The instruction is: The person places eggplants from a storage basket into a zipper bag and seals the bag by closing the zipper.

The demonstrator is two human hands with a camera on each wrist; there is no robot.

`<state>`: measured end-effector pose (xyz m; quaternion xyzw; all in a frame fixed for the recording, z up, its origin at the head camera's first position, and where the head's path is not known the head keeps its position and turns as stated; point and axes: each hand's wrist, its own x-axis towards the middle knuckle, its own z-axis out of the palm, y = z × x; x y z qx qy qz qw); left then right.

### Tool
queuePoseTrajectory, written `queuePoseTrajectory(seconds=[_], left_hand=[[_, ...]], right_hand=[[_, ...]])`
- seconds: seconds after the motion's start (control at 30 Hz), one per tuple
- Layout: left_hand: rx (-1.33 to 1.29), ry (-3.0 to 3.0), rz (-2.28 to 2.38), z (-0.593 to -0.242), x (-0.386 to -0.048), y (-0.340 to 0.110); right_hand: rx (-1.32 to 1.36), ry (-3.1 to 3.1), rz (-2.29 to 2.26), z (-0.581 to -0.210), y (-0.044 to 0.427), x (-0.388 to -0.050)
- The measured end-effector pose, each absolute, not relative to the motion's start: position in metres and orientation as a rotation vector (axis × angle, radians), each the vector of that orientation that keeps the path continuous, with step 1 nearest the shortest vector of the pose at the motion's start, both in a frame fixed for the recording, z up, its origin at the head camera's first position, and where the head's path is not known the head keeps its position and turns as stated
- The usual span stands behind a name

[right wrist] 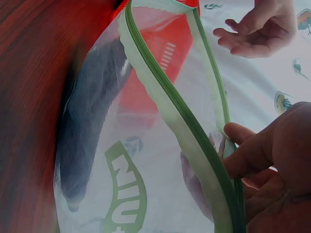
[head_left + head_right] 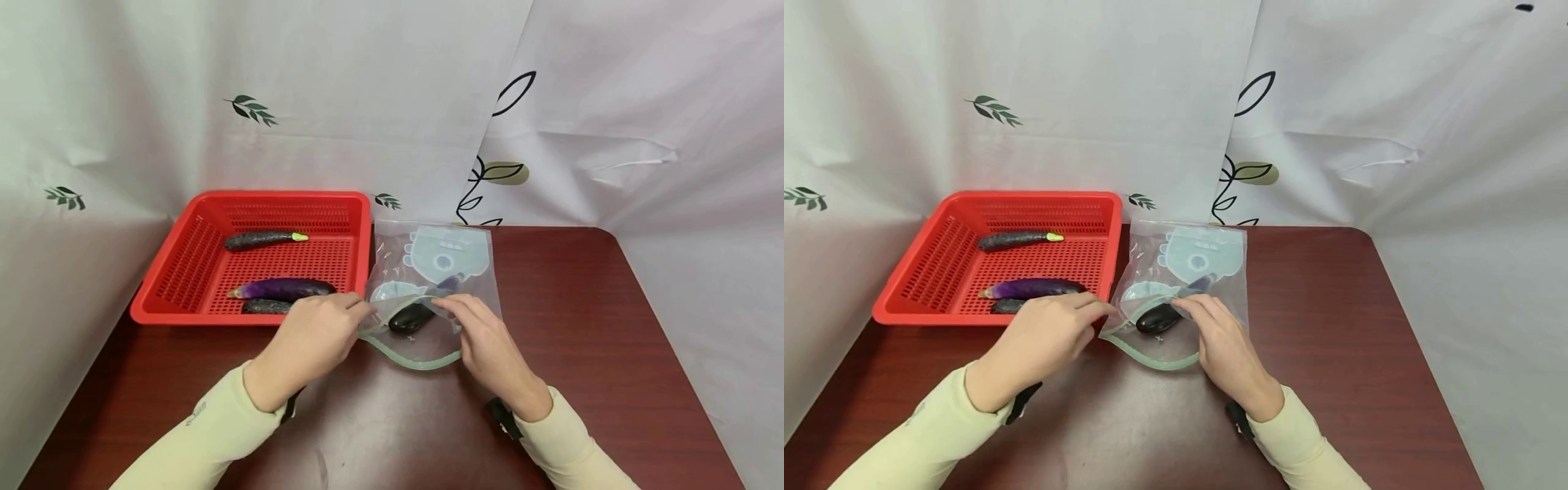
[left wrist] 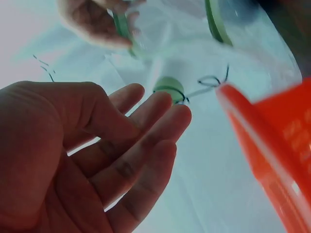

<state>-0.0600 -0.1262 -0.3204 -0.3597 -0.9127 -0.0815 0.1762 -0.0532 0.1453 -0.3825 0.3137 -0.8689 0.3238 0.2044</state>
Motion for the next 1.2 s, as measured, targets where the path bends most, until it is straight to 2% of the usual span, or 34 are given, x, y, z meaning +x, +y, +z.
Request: queuePoseTrajectory(seconds=[0.57, 0.87, 1.2], left_hand=[[-0.685, -2.968, -0.166, -0.289, -0.099, -0.196], [-0.626, -3.169, -0.196, -0.291, -0.119, -0.219], [-0.696, -3.254, -0.214, -0.294, -0.141, -0.242]], right_hand=[[0.886, -2.401, 0.9, -0.384, 0.145, -0.055], [0.883, -2.412, 0.897, -0.384, 0.146, -0.055], [0.879, -2.424, 0.902, -0.385, 0.147, -0.055]])
